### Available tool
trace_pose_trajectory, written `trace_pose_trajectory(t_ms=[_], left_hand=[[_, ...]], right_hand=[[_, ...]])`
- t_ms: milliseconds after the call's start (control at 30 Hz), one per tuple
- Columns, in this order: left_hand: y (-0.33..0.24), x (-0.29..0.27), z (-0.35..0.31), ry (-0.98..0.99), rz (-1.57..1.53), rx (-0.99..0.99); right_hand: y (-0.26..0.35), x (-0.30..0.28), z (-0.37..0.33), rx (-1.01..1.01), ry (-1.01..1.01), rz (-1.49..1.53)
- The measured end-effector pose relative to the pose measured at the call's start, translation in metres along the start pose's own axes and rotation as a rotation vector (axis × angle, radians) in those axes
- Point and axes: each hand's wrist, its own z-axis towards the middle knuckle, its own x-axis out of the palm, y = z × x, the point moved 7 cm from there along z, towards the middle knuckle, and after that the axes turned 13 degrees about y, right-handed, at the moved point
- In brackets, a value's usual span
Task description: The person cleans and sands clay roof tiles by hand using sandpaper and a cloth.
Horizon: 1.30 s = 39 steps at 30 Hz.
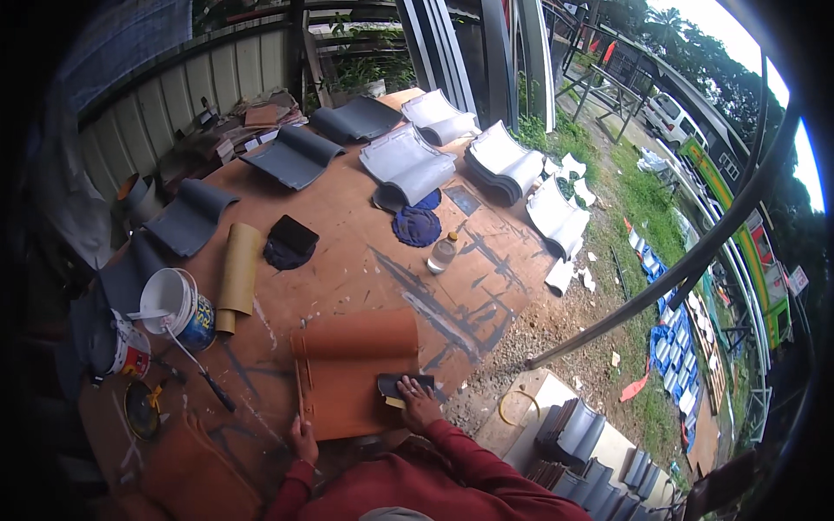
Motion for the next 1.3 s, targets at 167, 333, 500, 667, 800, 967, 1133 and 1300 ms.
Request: trace_pose_trajectory(t_ms=[167,333,500,667,800,967,1133,1300], left_hand=[[-0.021,-0.003,0.000,0.096,-0.071,-0.077],[0.015,0.013,-0.011,0.110,-0.029,-0.118],[-0.034,-0.006,-0.009,0.186,-0.068,0.001],[0.014,0.002,-0.014,0.096,-0.028,0.024],[-0.048,0.000,-0.006,0.230,-0.208,-0.185],[-0.014,0.000,0.002,0.265,0.024,-0.034],[-0.014,0.006,-0.001,0.183,-0.055,-0.063],[-0.023,0.000,0.002,0.314,-0.183,-0.131]], right_hand=[[0.005,0.017,-0.040,0.015,0.044,0.118],[-0.007,0.019,-0.040,0.001,0.107,0.106],[-0.004,-0.005,-0.025,0.085,-0.017,0.119],[0.009,0.020,-0.059,0.064,0.148,0.068],[-0.017,0.007,-0.008,0.102,-0.079,0.020],[0.002,0.008,-0.058,0.087,0.120,0.073],[-0.008,-0.001,-0.020,0.067,-0.095,-0.063],[-0.003,-0.002,-0.040,0.088,-0.067,-0.011]])
